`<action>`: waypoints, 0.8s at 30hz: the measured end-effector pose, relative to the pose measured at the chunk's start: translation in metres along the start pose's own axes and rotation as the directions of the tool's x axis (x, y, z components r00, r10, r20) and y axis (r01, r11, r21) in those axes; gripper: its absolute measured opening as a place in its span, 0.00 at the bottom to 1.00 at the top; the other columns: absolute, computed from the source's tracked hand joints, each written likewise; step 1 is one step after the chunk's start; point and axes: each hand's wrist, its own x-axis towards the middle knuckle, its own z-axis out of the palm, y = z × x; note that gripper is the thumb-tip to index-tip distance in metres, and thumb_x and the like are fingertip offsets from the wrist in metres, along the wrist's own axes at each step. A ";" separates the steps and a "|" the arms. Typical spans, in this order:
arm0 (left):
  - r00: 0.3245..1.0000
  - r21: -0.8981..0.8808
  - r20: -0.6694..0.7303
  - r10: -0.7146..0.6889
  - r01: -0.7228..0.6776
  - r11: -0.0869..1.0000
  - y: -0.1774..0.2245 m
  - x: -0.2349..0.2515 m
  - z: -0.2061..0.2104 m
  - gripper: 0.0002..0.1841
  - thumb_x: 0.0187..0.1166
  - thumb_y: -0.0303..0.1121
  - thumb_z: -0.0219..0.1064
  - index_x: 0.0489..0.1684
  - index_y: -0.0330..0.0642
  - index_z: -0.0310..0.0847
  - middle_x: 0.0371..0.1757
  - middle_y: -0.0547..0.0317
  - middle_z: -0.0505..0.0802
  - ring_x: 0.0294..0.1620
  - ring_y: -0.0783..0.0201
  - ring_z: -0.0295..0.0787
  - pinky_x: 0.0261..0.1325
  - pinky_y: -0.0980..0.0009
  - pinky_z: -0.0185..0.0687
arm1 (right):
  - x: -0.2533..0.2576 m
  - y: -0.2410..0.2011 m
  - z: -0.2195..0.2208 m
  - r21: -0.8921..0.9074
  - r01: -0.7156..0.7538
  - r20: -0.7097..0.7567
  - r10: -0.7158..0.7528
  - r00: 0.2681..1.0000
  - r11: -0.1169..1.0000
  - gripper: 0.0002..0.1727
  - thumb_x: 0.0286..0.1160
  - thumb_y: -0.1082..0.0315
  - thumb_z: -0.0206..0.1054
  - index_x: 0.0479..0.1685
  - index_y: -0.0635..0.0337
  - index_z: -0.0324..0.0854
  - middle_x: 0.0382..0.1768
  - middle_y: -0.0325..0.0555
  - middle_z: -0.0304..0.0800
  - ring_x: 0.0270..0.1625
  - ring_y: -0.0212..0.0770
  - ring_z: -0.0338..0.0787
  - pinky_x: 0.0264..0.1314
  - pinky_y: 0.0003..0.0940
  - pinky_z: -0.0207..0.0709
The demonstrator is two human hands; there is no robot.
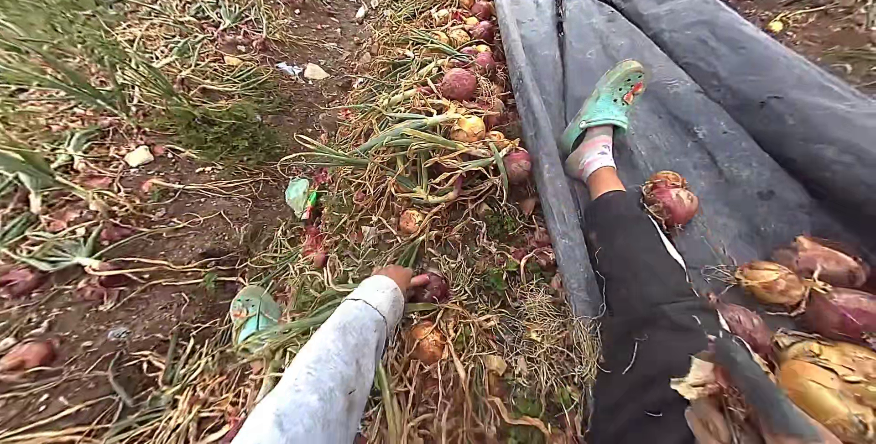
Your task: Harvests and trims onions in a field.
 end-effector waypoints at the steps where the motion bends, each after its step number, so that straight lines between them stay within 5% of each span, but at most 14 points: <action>1: 1.000 -0.019 0.013 0.018 -0.018 1.000 0.005 -0.014 0.001 0.24 0.88 0.38 0.63 0.76 0.30 0.75 0.76 0.29 0.81 0.82 0.33 0.74 0.83 0.36 0.63 | 0.006 0.002 0.018 -0.061 -0.087 -0.016 0.086 0.996 0.994 0.16 0.90 0.52 0.50 0.39 0.42 0.81 0.21 0.26 0.84 0.19 0.23 0.81 0.22 0.19 0.76; 4: 0.979 -0.168 -0.127 0.158 -0.178 0.970 0.004 -0.056 0.008 0.23 0.88 0.35 0.62 0.73 0.24 0.75 0.71 0.25 0.83 0.77 0.32 0.78 0.82 0.38 0.66 | 0.025 0.021 0.050 -0.231 -0.260 0.005 0.269 0.963 0.937 0.06 0.85 0.59 0.58 0.49 0.47 0.75 0.25 0.27 0.82 0.21 0.24 0.80 0.24 0.21 0.77; 8: 0.732 -0.343 -0.609 0.305 -0.590 0.731 0.001 -0.115 0.028 0.18 0.77 0.34 0.69 0.53 0.24 0.87 0.48 0.35 0.94 0.54 0.44 0.93 0.65 0.45 0.83 | 0.049 0.055 0.076 -0.334 -0.333 0.064 0.373 0.925 0.882 0.27 0.67 0.54 0.76 0.61 0.51 0.70 0.30 0.33 0.83 0.22 0.29 0.81 0.25 0.27 0.79; 9: 0.702 -0.396 -0.635 0.322 -0.654 0.644 0.004 -0.125 0.030 0.17 0.74 0.35 0.70 0.49 0.27 0.88 0.43 0.43 0.95 0.48 0.54 0.92 0.60 0.53 0.85 | 0.052 0.057 0.085 -0.361 -0.287 0.058 0.329 0.943 0.887 0.34 0.60 0.52 0.81 0.64 0.52 0.70 0.35 0.34 0.86 0.26 0.29 0.83 0.28 0.27 0.81; 11: 0.690 -0.543 -0.630 0.355 -0.719 0.435 0.013 -0.138 0.034 0.12 0.70 0.35 0.73 0.42 0.35 0.89 0.37 0.67 0.93 0.42 0.80 0.88 0.53 0.73 0.85 | 0.055 0.051 0.103 -0.421 -0.114 0.060 0.153 0.986 0.900 0.50 0.47 0.49 0.87 0.75 0.58 0.68 0.54 0.37 0.89 0.48 0.27 0.90 0.51 0.28 0.87; 13: 0.717 -0.685 -0.561 0.414 -0.683 0.254 0.022 -0.145 0.037 0.07 0.68 0.33 0.75 0.38 0.42 0.89 0.34 0.79 0.92 0.40 0.87 0.87 0.49 0.80 0.85 | 0.057 0.042 0.117 -0.462 0.143 0.118 -0.099 0.988 0.875 0.58 0.38 0.44 0.90 0.77 0.64 0.68 0.63 0.39 0.88 0.65 0.24 0.86 0.70 0.25 0.81; 15: 0.764 -0.795 -0.450 0.462 -0.578 0.183 0.029 -0.152 0.039 0.03 0.68 0.31 0.72 0.35 0.49 0.88 0.30 0.82 0.91 0.33 0.86 0.86 0.42 0.79 0.84 | 0.059 0.037 0.120 -0.494 0.308 0.166 -0.260 0.951 0.813 0.58 0.30 0.40 0.92 0.69 0.64 0.74 0.57 0.37 0.90 0.62 0.22 0.87 0.67 0.24 0.82; 17: 0.797 -0.862 -0.346 0.495 -0.478 0.168 0.034 -0.161 0.036 0.04 0.67 0.31 0.70 0.32 0.56 0.87 0.26 0.83 0.90 0.26 0.86 0.83 0.34 0.81 0.81 | 0.058 0.033 0.116 -0.501 0.388 0.228 -0.315 0.921 0.773 0.51 0.33 0.38 0.91 0.61 0.60 0.78 0.51 0.33 0.92 0.56 0.20 0.89 0.62 0.23 0.84; 20: 0.827 -0.913 -0.208 0.523 -0.356 0.200 0.040 -0.170 0.031 0.07 0.69 0.28 0.65 0.29 0.56 0.84 0.23 0.81 0.89 0.22 0.85 0.81 0.28 0.83 0.78 | 0.054 0.038 0.109 -0.425 0.518 0.318 -0.414 0.853 0.742 0.33 0.57 0.42 0.83 0.54 0.57 0.83 0.44 0.30 0.94 0.50 0.20 0.92 0.56 0.24 0.88; 24: 0.855 -0.901 -0.258 0.449 -0.381 0.206 0.044 -0.173 0.035 0.08 0.68 0.32 0.70 0.22 0.61 0.83 0.19 0.85 0.86 0.19 0.87 0.78 0.24 0.85 0.74 | 0.051 0.042 0.104 -0.431 0.524 0.343 -0.404 0.848 0.734 0.29 0.77 0.44 0.69 0.60 0.63 0.81 0.47 0.32 0.94 0.54 0.17 0.89 0.61 0.22 0.85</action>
